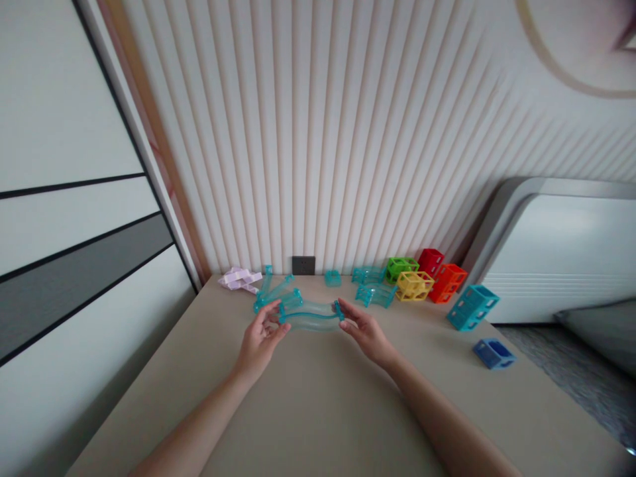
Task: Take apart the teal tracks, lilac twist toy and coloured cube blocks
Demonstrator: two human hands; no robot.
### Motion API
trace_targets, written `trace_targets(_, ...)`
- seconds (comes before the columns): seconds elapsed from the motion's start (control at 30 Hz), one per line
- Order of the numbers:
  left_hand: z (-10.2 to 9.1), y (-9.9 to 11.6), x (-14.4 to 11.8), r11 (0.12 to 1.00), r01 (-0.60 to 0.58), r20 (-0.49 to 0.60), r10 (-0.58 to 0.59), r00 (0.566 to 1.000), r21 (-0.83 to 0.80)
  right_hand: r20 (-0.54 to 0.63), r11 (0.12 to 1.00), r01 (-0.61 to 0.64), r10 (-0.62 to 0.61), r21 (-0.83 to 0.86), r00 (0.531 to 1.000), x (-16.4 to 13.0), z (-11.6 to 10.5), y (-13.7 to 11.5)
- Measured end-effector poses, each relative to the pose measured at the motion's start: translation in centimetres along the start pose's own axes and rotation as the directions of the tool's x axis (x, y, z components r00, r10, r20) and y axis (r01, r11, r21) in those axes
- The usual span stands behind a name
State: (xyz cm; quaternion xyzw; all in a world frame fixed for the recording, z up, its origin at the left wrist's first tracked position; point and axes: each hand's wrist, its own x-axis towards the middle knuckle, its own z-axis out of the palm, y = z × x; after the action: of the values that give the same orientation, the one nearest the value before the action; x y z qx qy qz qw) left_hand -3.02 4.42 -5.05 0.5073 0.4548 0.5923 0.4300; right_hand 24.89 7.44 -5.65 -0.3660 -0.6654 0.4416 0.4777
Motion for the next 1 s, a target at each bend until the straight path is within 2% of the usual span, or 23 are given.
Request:
trace_targets(0.1,0.8,0.2,-0.4,0.984,-0.075,0.061,0.066,0.996,0.163,0.018,0.990,0.006,-0.004,-0.144,1.000,-1.8,-2.5,-0.8)
trace_targets(0.17,2.2,0.2,-0.5,0.959,-0.130,0.126,0.101,0.987,0.251,0.015,0.972,0.008,-0.005,-0.233,1.000,-3.2,-4.6,-0.9)
trace_targets(0.27,5.6,-0.2,0.1,0.921,-0.201,0.239,0.124,0.963,0.333,-0.060,0.950,-0.014,-0.005,-0.312,0.998,-4.9,-7.9,-0.3)
trace_targets(0.4,10.9,-1.2,2.2,0.904,-0.239,0.345,0.111,0.932,0.354,-0.203,0.925,-0.078,0.000,-0.373,0.979,-6.2,-11.7,1.3)
trace_targets(0.5,14.1,-2.1,3.6,0.898,-0.266,0.395,0.115,0.911,0.352,-0.278,0.905,-0.135,0.020,-0.403,0.961,-6.7,-13.8,2.5)
trace_targets(0.57,15.5,-2.6,4.1,0.889,-0.280,0.419,0.112,0.901,0.364,-0.308,0.898,-0.156,0.024,-0.411,0.951,-6.9,-14.7,3.0)
trace_targets(0.67,16.6,-3.6,4.3,0.871,-0.294,0.443,0.100,0.891,0.394,-0.333,0.884,-0.158,0.002,-0.440,0.943,-7.1,-15.4,3.4)
trace_targets(0.83,17.2,-5.0,4.0,0.843,-0.311,0.471,0.079,0.878,0.438,-0.350,0.839,-0.157,-0.042,-0.521,0.936,-7.2,-15.4,3.6)
trace_targets(0.93,17.0,-5.2,3.6,0.823,-0.330,0.497,0.068,0.865,0.462,-0.307,0.774,-0.162,-0.044,-0.613,0.951,-7.3,-15.4,3.6)
trace_targets(1.0,16.1,-4.6,3.2,0.807,-0.364,0.535,0.072,0.842,0.465,-0.273,0.709,-0.150,-0.063,-0.689,0.960,-7.4,-15.5,3.3)
